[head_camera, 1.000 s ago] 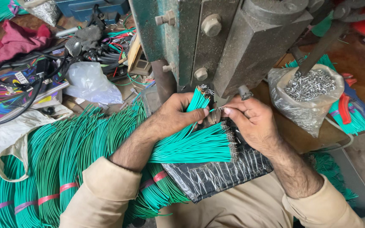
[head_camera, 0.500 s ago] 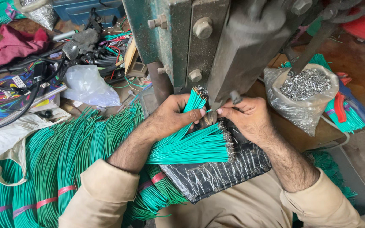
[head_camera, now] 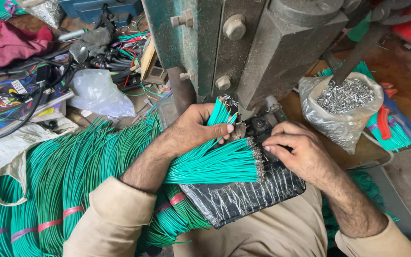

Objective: The person attaches metal terminals to the ends of green insulated wires using a bench-mounted crimping press. They hold a bundle of wires, insert one stripped wire end with a terminal into the press die, operate the press to crimp the terminal, and set the finished wire onto a growing pile, repeating this cycle continuously.

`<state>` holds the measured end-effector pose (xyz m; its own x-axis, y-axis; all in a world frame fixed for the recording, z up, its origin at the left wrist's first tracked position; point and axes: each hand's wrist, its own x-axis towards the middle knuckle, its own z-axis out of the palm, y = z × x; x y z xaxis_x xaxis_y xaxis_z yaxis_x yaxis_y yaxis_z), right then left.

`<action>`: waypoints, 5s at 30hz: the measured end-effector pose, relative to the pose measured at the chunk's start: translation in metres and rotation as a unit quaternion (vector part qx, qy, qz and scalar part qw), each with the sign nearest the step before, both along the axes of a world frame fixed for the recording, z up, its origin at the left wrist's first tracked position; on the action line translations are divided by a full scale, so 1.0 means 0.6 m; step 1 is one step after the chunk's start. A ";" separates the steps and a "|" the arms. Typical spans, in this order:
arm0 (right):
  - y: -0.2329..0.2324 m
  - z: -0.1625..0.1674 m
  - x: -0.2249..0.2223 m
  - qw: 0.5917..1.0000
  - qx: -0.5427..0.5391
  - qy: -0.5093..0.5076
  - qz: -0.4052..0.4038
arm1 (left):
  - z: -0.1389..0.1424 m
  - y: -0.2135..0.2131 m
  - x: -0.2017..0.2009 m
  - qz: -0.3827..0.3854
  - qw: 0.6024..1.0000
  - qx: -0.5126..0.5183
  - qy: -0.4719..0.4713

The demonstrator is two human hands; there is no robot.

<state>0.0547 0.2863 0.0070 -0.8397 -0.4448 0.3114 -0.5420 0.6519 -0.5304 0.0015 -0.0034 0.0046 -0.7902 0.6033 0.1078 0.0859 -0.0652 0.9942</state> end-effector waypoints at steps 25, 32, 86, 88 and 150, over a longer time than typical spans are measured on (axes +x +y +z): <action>-0.048 -0.053 -0.071 0.953 -0.266 -0.141 -0.020 | 0.010 0.002 0.002 0.021 0.996 -0.080 0.023; -0.039 -0.029 -0.031 0.924 -0.337 -0.175 0.038 | 0.008 0.004 0.003 0.011 0.997 -0.052 0.060; -0.061 -0.032 -0.039 0.920 -0.348 -0.180 -0.010 | 0.011 0.003 0.002 0.001 0.998 -0.061 0.005; -0.044 -0.016 -0.023 0.917 -0.351 -0.190 0.011 | 0.009 0.004 0.003 0.000 0.998 -0.056 0.016; -0.058 -0.051 -0.063 0.953 -0.274 -0.123 -0.042 | 0.008 0.004 -0.002 0.010 0.998 -0.067 0.012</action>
<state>0.0168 0.2515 -0.0238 -0.9426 -0.2001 0.2672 -0.3160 0.2770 -0.9074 0.0003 -0.0013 0.0093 -0.8005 0.5974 0.0471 0.1105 0.0699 0.9914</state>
